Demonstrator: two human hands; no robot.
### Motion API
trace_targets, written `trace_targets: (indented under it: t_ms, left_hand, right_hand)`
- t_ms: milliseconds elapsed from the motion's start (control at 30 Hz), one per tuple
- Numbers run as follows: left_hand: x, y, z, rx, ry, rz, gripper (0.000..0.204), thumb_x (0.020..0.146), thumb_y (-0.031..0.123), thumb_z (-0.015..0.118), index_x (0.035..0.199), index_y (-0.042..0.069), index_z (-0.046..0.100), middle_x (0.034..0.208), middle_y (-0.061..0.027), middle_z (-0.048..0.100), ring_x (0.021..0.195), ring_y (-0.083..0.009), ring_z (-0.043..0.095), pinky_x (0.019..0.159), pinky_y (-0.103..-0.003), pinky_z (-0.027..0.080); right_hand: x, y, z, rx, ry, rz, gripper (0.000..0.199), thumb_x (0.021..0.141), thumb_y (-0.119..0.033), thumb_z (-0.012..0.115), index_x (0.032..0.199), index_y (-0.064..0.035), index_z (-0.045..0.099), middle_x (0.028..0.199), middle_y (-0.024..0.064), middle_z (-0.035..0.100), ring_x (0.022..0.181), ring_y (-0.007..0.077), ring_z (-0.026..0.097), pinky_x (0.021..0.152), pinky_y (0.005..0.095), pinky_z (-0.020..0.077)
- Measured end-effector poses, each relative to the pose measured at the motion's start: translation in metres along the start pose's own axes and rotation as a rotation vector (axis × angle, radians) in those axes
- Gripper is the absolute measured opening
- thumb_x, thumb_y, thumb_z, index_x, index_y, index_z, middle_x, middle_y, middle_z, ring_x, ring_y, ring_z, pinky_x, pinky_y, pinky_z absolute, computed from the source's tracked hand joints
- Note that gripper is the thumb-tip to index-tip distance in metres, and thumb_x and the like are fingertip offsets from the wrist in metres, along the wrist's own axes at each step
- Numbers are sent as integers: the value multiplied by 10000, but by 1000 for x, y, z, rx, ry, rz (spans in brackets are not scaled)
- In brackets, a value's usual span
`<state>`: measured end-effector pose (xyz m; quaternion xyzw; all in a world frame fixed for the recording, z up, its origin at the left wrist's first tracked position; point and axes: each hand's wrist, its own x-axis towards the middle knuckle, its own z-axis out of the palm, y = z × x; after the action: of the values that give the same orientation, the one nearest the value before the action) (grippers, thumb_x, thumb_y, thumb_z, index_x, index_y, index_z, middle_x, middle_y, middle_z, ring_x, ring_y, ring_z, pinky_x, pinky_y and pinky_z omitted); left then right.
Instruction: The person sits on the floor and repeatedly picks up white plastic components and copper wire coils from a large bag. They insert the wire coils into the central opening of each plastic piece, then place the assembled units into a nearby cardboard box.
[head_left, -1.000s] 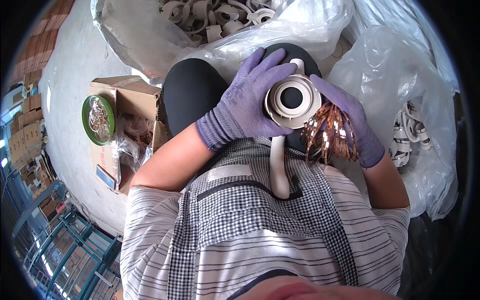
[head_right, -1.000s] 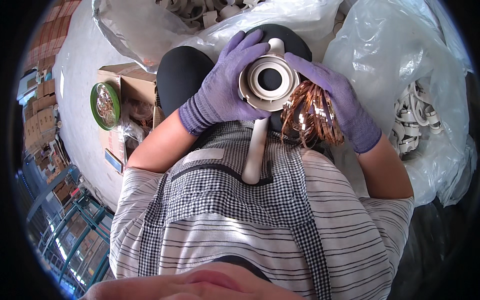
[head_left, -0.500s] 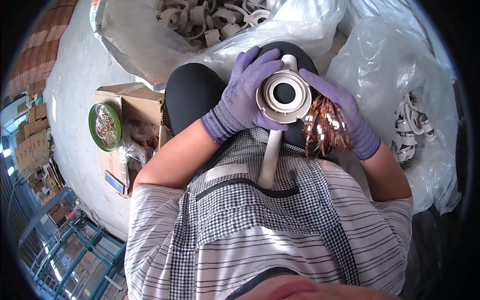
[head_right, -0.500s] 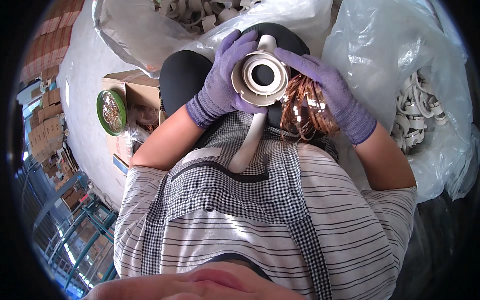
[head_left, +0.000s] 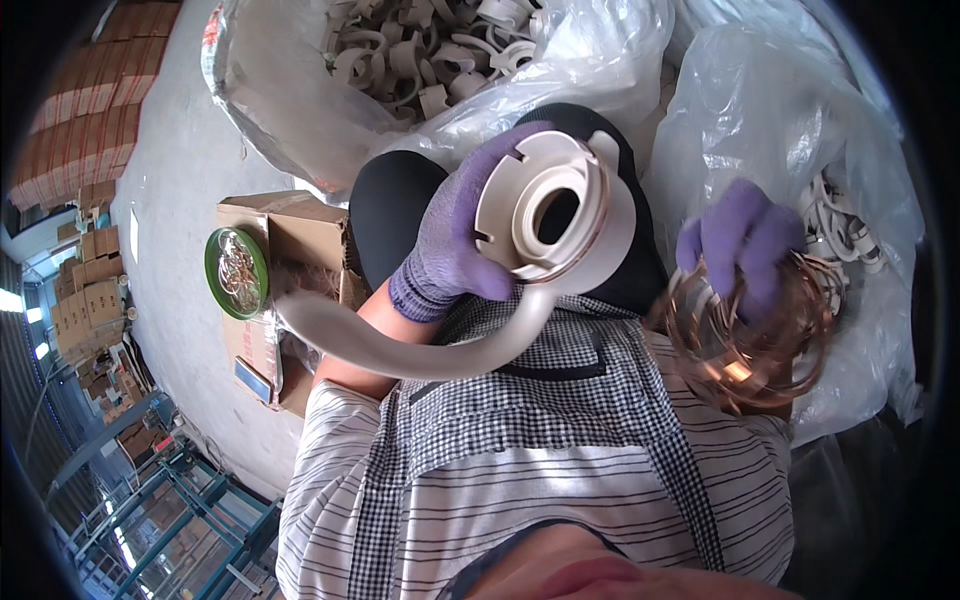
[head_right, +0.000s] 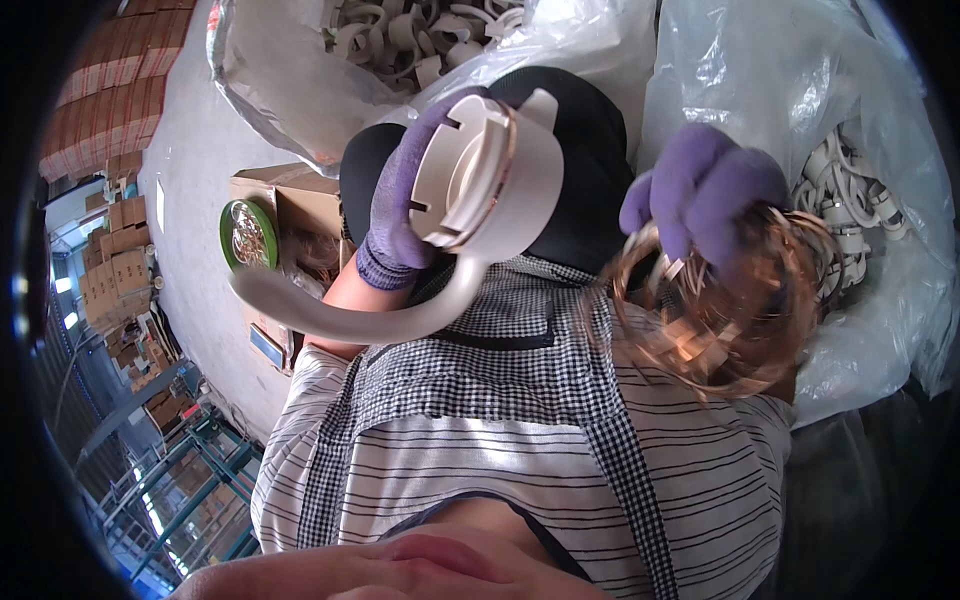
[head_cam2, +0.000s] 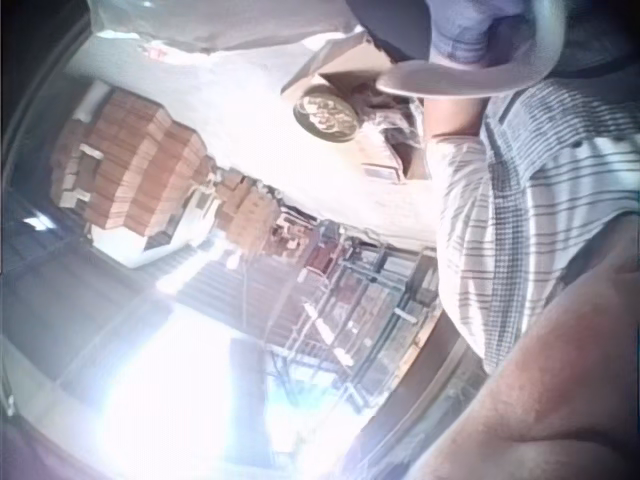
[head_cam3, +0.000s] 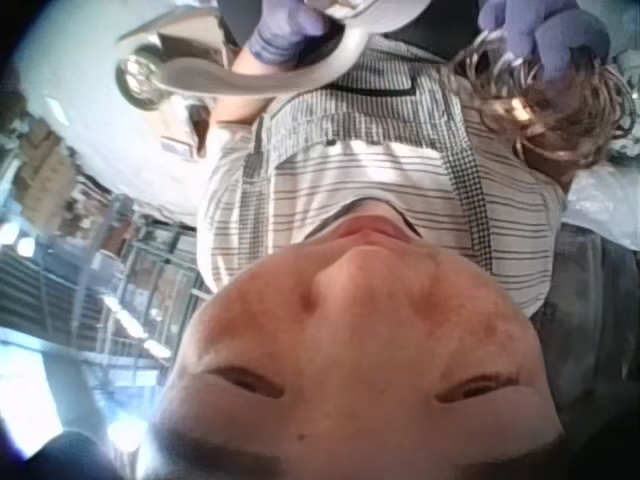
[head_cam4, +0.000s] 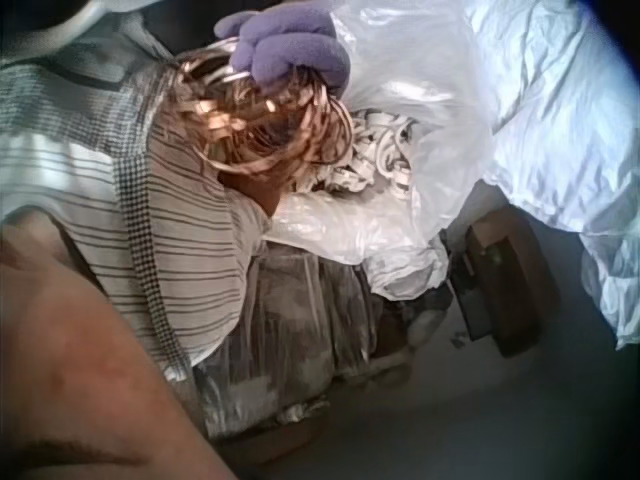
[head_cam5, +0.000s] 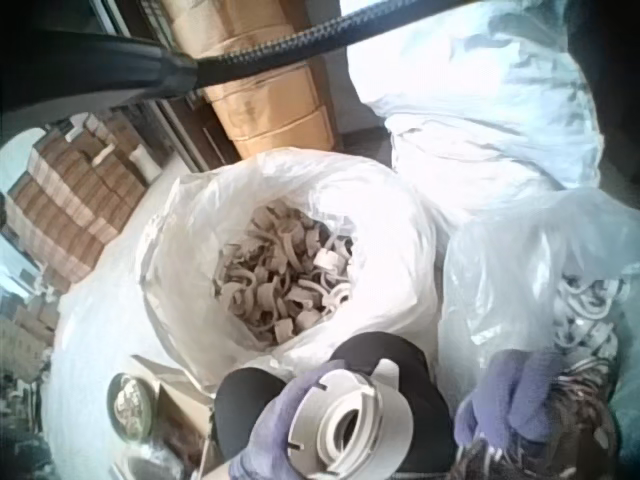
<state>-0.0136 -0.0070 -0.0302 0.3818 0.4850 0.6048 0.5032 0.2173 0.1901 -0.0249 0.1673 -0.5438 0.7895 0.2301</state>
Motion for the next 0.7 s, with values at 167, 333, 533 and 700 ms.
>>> trace_targets:
  t_ms: [167, 333, 533, 700]
  left_hand:
    - [-13, -9, -1, -236, -140, -22, 806, 888, 360, 752, 1530, 13, 409, 1448, -119, 566, 1305, -213, 574, 1108, -380, 461]
    - [-24, -8, -3, -308, -206, -137, 617, 985, 173, 691, 1523, 43, 420, 1402, -109, 593, 1276, -197, 592, 1104, -342, 471]
    - [-23, 3, 15, -380, -282, 82, 1074, 831, 705, 709, 1529, -31, 358, 1417, -168, 583, 1286, -217, 593, 1111, -367, 470]
    - [-27, 26, 39, -228, -28, -41, 1165, 814, 835, 621, 1530, -42, 344, 1449, -170, 546, 1315, -227, 558, 1116, -375, 446]
  right_hand:
    - [6, 10, 12, -45, 89, -24, 234, 1000, -249, 666, 1077, -36, 607, 942, 45, 568, 730, 122, 559, 771, 338, 549]
    - [27, -12, 44, -557, 98, 138, 431, 923, -187, 690, 1306, 10, 665, 1049, 59, 597, 840, 129, 573, 799, 273, 524]
    - [40, -19, 71, -1072, 32, -120, 378, 888, -105, 679, 1257, -24, 702, 1169, 133, 642, 1010, 277, 684, 871, 351, 581]
    - [18, 0, 56, -977, 192, -74, 460, 898, -238, 719, 1256, 44, 659, 1265, 212, 626, 1142, 319, 642, 986, 396, 528]
